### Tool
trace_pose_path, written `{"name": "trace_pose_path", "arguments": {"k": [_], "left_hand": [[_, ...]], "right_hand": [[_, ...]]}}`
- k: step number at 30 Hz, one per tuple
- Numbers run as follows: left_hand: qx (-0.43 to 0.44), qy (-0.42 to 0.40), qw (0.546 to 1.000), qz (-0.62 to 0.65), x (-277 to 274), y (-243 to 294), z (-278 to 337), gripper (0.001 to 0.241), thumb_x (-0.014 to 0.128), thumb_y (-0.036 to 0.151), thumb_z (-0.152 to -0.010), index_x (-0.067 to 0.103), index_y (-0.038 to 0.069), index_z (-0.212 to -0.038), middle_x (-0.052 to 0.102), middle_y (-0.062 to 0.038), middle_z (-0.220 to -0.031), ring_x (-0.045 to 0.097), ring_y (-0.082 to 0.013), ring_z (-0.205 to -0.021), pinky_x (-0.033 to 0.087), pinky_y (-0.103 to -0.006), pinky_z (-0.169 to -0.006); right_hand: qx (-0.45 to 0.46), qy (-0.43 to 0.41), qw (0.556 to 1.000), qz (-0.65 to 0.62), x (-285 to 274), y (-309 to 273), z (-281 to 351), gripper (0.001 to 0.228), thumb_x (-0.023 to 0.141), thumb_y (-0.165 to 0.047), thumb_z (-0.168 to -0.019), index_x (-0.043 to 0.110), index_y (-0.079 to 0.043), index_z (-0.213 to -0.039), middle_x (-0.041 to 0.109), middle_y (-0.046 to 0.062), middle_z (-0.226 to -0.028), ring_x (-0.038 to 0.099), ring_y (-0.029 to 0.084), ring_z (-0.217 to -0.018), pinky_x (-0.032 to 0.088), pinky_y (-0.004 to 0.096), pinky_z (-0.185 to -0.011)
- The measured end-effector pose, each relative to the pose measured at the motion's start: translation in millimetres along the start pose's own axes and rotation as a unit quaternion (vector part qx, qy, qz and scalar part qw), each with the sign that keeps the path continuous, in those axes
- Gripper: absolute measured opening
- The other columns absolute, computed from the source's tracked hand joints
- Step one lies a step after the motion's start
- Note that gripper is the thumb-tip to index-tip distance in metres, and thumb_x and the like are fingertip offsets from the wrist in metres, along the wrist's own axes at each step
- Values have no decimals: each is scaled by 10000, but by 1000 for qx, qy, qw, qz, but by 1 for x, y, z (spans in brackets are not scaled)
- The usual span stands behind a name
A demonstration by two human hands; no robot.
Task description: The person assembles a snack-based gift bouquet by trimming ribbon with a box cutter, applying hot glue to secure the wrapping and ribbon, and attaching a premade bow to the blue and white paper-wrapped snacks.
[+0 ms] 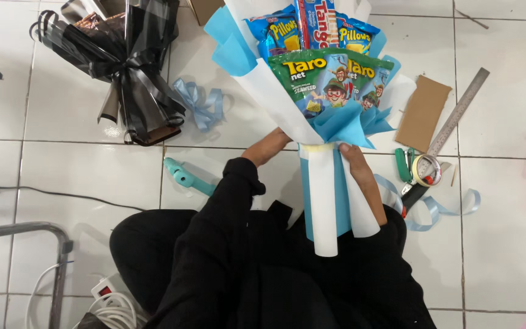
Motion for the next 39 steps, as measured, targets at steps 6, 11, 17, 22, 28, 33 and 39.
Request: {"name": "trace_pose_path", "arguments": {"k": [6,11,17,22,28,33,39], "left_hand": [[23,-47,998,-21,-8,40,28,178,611,193,-953,703,84,-1059,690,-38,-976,604,-148,-981,406,-369,-1026],[40,24,999,-11,-36,11,43,143,663,217,-927,636,101,-847,630,-14,-740,604,-118,-783,452,-302,-882],[11,90,990,-105,-62,26,95,230,683,230,-916,617,64,-772,576,-78,-579,568,-147,-604,478,-286,-698],[-39,173,954,-243,-92,20,93,233,677,317,-898,665,115,-783,583,-66,-565,572,-155,-557,467,-298,-603],[-81,194,863,-460,-112,-21,69,227,655,343,-878,632,166,-739,575,-13,-572,582,-193,-546,462,-343,-570],[-131,188,859,-458,-103,-28,60,249,638,361,-850,669,137,-747,622,-74,-645,636,-287,-654,491,-395,-628],[-101,186,864,-456,-79,-16,61,267,612,381,-876,671,127,-817,622,-66,-669,647,-275,-673,498,-400,-633]], "right_hand": [[49,-6,999,-17,39,-33,41,509,580,-506,-897,535,-118,-1224,645,50,-878,646,196,-736,523,341,-790],[-4,-36,998,48,-75,100,-72,503,598,-495,-940,524,-85,-1221,630,64,-930,621,190,-831,488,357,-873],[-69,-39,985,156,-89,117,-123,530,719,-464,-924,587,-1,-1146,640,129,-948,617,219,-877,496,425,-886],[-49,-31,988,141,-71,122,-145,428,794,-393,-888,623,-34,-1048,692,113,-822,682,190,-699,573,351,-718],[-8,-23,993,115,-32,103,-124,442,821,-390,-853,651,-62,-1095,711,117,-856,700,193,-723,590,368,-753],[32,13,983,181,-29,103,-121,536,806,-462,-853,640,-24,-1115,685,123,-909,671,208,-795,572,357,-729],[34,34,961,273,-10,73,-99,632,838,-516,-806,644,18,-1084,664,183,-917,646,250,-832,548,376,-748]]}}
Point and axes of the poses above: each hand's wrist, its own z-axis away from the middle knuckle, its own x-axis out of the palm, y = z × x, the point moved 2 cm from there along -z, towards the middle knuckle
